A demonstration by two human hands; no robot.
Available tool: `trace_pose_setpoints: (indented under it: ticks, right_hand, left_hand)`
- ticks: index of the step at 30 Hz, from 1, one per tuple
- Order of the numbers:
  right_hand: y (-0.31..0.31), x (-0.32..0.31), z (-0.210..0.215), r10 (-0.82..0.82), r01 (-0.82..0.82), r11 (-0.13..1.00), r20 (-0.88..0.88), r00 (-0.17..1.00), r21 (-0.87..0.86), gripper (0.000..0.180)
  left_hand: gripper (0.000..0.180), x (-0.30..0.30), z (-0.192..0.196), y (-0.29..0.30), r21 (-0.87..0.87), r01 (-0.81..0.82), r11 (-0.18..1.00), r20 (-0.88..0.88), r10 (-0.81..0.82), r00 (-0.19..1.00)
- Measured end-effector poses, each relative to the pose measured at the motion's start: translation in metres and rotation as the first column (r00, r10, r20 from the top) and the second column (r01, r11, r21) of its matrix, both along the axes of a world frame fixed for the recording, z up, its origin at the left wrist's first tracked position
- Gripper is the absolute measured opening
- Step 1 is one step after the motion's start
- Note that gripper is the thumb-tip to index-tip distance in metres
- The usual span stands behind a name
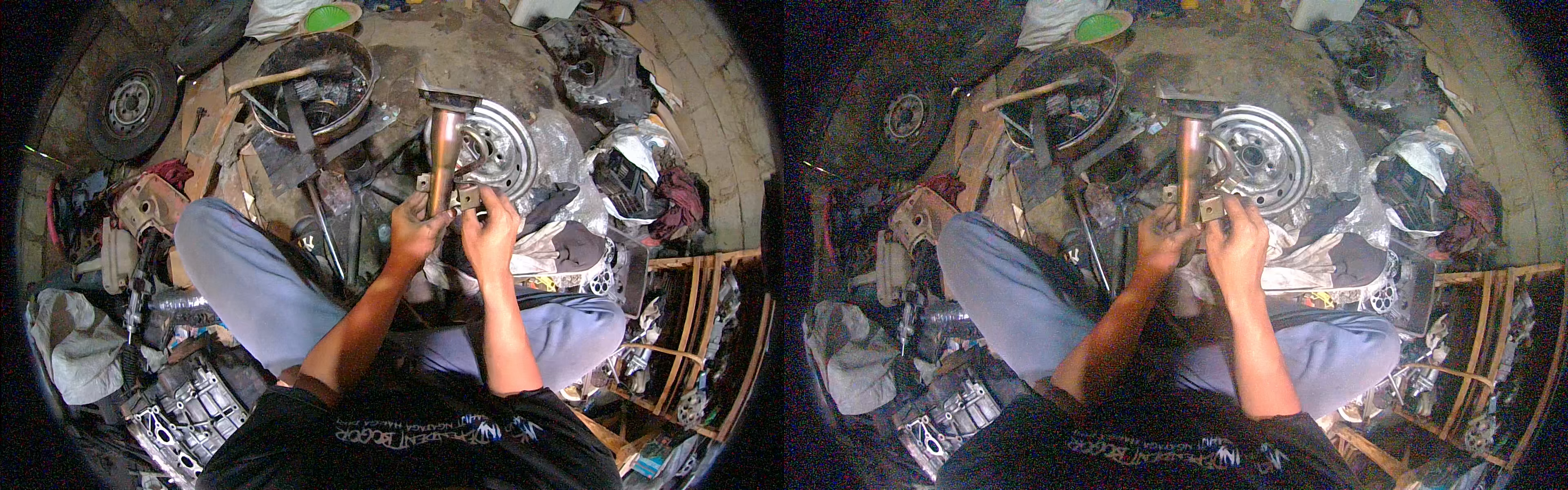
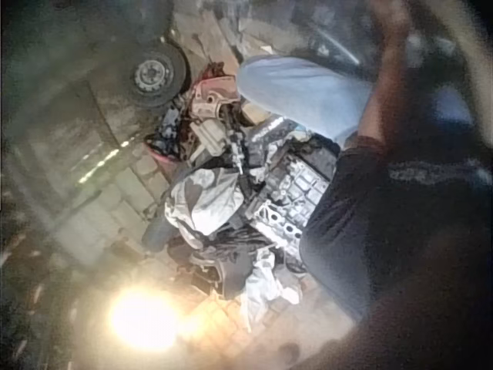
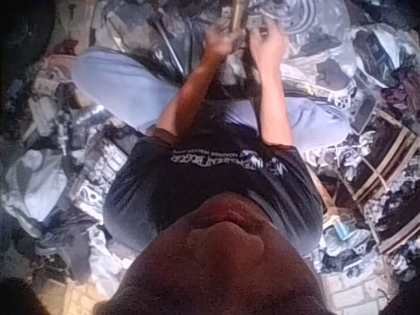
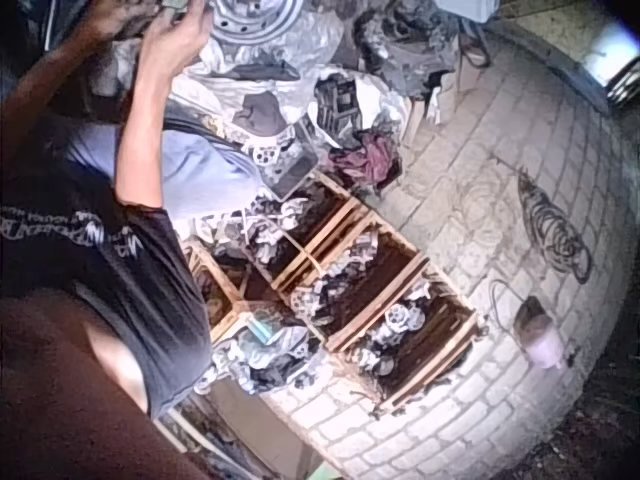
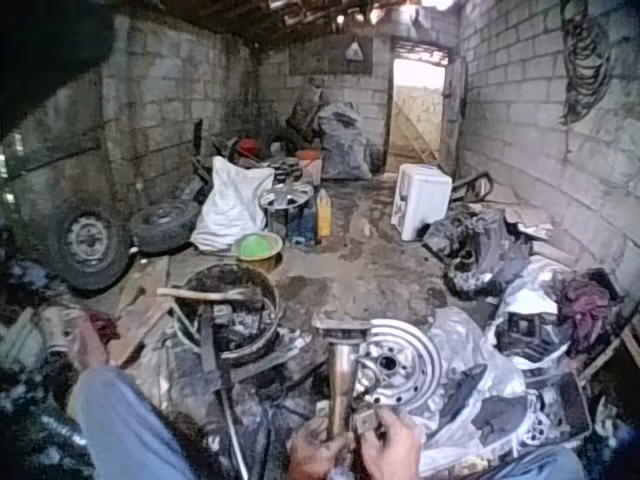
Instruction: The person sits on the floor and cleans a metal exhaust pipe with a cloth. They then attach a metal bracket to the pipe, aligning it and securing it in place.
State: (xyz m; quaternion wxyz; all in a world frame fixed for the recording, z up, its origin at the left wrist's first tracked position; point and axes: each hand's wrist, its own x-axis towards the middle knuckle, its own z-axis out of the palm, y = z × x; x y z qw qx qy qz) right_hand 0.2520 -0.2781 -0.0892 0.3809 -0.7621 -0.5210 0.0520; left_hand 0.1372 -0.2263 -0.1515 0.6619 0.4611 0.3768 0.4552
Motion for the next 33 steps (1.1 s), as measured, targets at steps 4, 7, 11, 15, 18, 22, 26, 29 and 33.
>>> trace_pose_setpoints:
  ticks: [4, 7, 11, 15, 18, 22, 26, 29, 33]
  right_hand:
    - [0.005, -0.003, -0.009, -0.032, -0.004, 0.938, 0.1, 0.994, 0.346, 0.023]
    - [0.012, -0.005, -0.048, -0.001, 0.169, 0.894, -0.375, 0.927, 0.416, 0.024]
    - [0.013, 0.003, -0.039, 0.014, 0.338, 0.868, -0.698, 0.716, 0.364, 0.037]
    - [0.012, 0.009, -0.025, 0.135, 0.151, 0.907, -0.611, 0.78, 0.393, 0.043]
    - [0.01, 0.025, -0.031, 0.124, -0.06, 0.96, -0.224, 0.967, 0.273, 0.057]
    - [0.006, 0.015, -0.007, 0.209, -0.131, 0.961, -0.326, 0.922, 0.245, 0.053]
    - [0.001, 0.016, 0.012, 0.23, -0.158, 0.967, -0.414, 0.881, 0.202, 0.043]
    - [0.002, 0.021, 0.008, 0.286, -0.096, 0.941, -0.61, 0.739, 0.325, 0.035]
    - [0.003, 0.03, 0.011, 0.175, 0.038, 0.975, -0.862, 0.476, 0.219, 0.024]
  left_hand:
    - [0.034, 0.003, 0.011, -0.005, -0.001, 0.005, 1.0, -0.026, -0.005, 1.0]
    - [0.031, 0.005, 0.015, -0.007, -0.026, -0.003, 1.0, -0.054, 0.001, 0.999]
    - [0.028, 0.001, 0.01, -0.001, 0.046, 0.026, 0.999, -0.189, -0.016, 0.982]
    - [0.029, 0.0, 0.008, 0.001, 0.014, 0.022, 1.0, -0.074, -0.021, 0.997]
    - [0.029, 0.0, 0.005, 0.001, -0.031, 0.062, 0.998, -0.033, -0.063, 0.997]
    - [0.03, -0.001, 0.001, 0.004, -0.096, 0.07, 0.993, -0.004, -0.071, 0.997]
    - [0.031, -0.002, -0.004, 0.005, -0.096, 0.076, 0.992, -0.008, -0.077, 0.997]
    - [0.029, 0.0, 0.008, 0.002, -0.054, 0.044, 0.998, -0.045, -0.046, 0.998]
    - [0.028, -0.003, 0.019, 0.001, 0.036, 0.054, 0.998, -0.155, -0.048, 0.987]
